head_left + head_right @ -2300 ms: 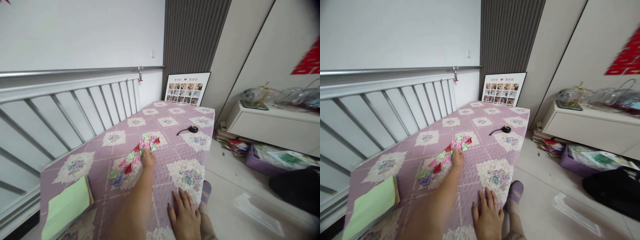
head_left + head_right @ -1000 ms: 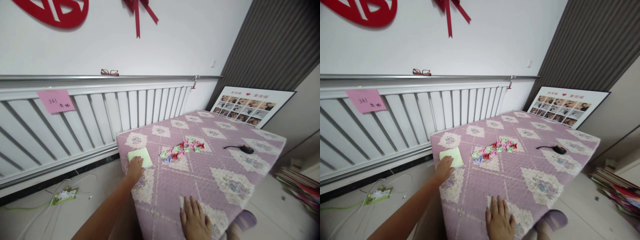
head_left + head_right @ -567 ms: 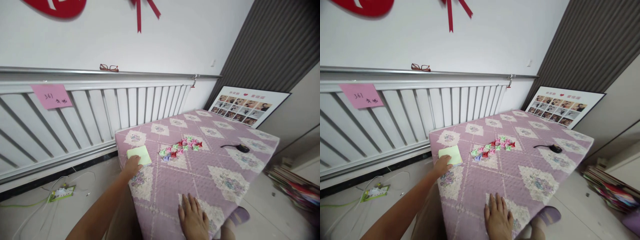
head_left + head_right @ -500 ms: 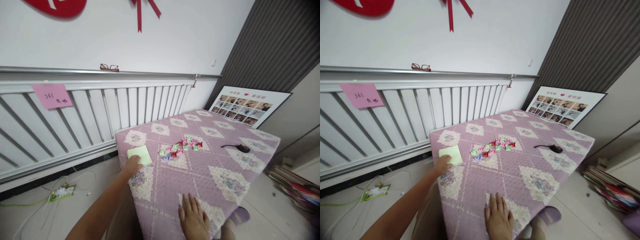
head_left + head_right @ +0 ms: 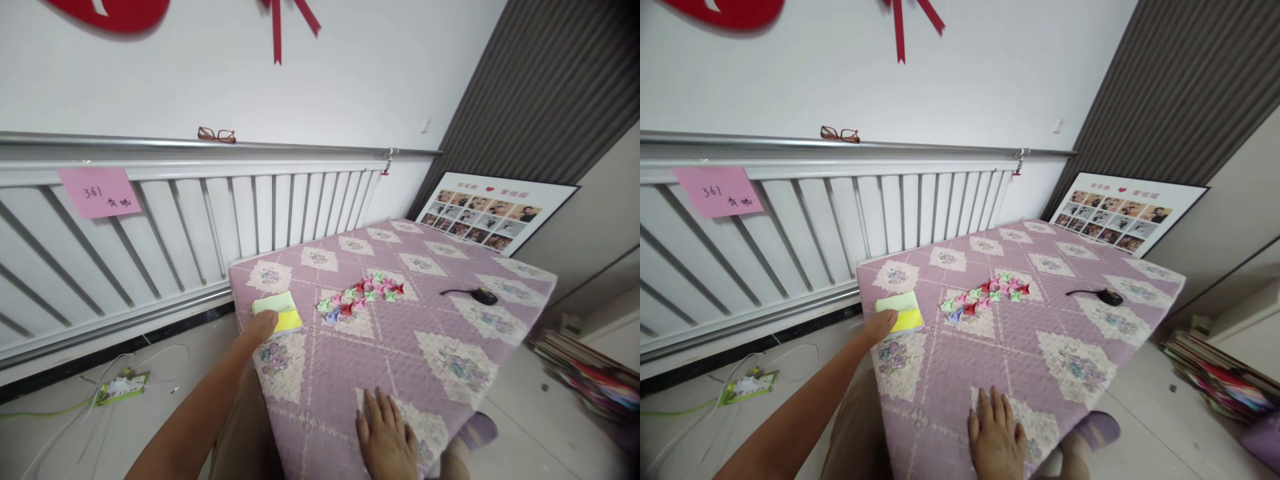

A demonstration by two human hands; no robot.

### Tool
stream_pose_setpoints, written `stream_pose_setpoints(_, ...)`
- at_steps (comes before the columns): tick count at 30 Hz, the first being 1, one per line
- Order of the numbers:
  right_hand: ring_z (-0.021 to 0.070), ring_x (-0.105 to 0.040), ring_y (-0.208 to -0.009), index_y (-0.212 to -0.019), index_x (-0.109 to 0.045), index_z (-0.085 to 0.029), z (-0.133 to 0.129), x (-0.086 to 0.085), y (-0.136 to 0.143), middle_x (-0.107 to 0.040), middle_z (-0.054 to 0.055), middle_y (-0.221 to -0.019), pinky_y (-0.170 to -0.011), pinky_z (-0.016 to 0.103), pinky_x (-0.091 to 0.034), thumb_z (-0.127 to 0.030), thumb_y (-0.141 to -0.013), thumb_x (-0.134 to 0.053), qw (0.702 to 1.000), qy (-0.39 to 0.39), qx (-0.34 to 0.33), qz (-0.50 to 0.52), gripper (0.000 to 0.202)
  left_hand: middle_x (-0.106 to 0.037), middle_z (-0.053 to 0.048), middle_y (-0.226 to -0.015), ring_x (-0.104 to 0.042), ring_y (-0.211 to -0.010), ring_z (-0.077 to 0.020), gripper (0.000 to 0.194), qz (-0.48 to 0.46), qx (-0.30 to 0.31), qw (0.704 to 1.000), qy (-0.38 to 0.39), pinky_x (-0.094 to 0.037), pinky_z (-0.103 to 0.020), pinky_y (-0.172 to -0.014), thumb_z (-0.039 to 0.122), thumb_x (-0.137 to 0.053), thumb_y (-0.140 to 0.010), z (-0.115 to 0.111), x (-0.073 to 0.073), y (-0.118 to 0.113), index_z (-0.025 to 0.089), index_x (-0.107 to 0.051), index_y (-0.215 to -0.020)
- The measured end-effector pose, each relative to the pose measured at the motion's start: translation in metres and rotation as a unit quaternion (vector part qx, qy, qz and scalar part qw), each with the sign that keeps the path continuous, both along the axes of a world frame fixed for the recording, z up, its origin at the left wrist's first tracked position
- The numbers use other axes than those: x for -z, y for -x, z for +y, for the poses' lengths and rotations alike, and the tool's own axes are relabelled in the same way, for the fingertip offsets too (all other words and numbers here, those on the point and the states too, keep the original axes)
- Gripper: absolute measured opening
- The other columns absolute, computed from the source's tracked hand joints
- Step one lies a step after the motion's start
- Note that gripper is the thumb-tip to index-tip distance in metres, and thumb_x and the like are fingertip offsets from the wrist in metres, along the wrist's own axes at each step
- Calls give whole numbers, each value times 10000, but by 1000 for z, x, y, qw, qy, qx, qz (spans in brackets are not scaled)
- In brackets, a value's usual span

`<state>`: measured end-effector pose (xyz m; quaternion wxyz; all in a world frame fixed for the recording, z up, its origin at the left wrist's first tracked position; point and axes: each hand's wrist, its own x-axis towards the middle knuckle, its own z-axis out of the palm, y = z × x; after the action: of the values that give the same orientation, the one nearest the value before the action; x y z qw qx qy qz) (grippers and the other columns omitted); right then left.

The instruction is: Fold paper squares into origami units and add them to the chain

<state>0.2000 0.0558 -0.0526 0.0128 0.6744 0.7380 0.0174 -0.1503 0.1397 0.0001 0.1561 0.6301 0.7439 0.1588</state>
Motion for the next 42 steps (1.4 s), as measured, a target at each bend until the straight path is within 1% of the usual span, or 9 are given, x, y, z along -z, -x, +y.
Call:
stream_pose_setpoints(5,258,-254,-1392,-1391,-440,-261,-1,1,-2,-335,36,-1508,-1075,497,-229,-457,-888,-298,1000,0,-4,7,558,-565,-91,-1193,-587,-1003,-207,316,18,-3,999,27,-516,-413,-848,338,-542,-917,1,-7,2,168,-548,-1184)
stream_pose_setpoints(11,250,-264,-1389,-1385,-449,-270,-2,-1,-1,-346,23,-1503,-1075,487,-235,-448,-886,-299,1000,-5,0,10,550,-566,-91,-1188,-588,-1000,-207,324,23,7,999,34,-517,-418,-846,341,-550,-913,-3,-11,0,163,-545,-1184)
stream_pose_setpoints(14,250,-266,-1388,-1382,-452,-273,-1,-1,-1,-349,23,-1501,-1072,491,-241,-455,-883,-302,1000,-1,2,15,552,-636,-69,-1050,-598,-951,-195,265,17,21,999,30,-481,-365,-851,357,-464,-947,-6,-13,0,161,-627,-1020)
stream_pose_setpoints(16,251,-270,-1386,-1378,-457,-272,-1,-2,0,-350,23,-1500,-1071,492,-244,-459,-881,-302,1000,-2,2,16,553,-676,-52,-946,-603,-904,-189,325,10,29,999,27,-440,-303,-818,368,-406,-953,-7,-15,0,177,-659,-880)
stream_pose_setpoints(18,252,-272,-1385,-1377,-459,-269,-1,-3,0,-351,25,-1500,-1072,492,-242,-461,-881,-301,1000,-4,2,16,555,-693,-45,-928,-604,-876,-187,346,4,33,999,25,-410,-267,-765,382,-398,-938,-7,-17,0,189,-667,-838)
stream_pose_setpoints(22,249,-265,-1390,-1383,-451,-275,-1,-4,0,-350,23,-1501,-1074,484,-239,-457,-885,-301,1000,3,0,9,551,-706,-51,-935,-608,-859,-191,378,0,30,999,21,-383,-256,-714,395,-373,-930,-7,-20,-1,189,-681,-850)
stream_pose_setpoints(31,257,-253,-1391,-1386,-445,-268,-2,-1,-1,-339,31,-1506,-1075,495,-226,-450,-893,-295,1000,0,-2,9,547,-710,-82,-985,-624,-892,-217,403,9,11,1000,22,-400,-274,-742,406,-362,-929,-6,-20,-4,182,-695,-894)
stream_pose_setpoints(37,259,-255,-1390,-1388,-444,-260,-2,-2,-1,-336,35,-1508,-1073,489,-229,-448,-891,-294,1000,2,-5,14,552,-706,-70,-1015,-619,-951,-213,398,13,3,999,31,-409,-271,-786,400,-349,-933,-3,-17,-4,195,-690,-945)
stream_pose_setpoints(42,268,-271,-1385,-1373,-467,-269,-3,-1,-2,-350,30,-1500,-1069,504,-235,-453,-885,-318,999,-7,0,32,543,-703,-88,-999,-618,-949,-209,421,25,4,999,43,-408,-276,-794,388,-319,-941,0,-13,-4,185,-687,-921)
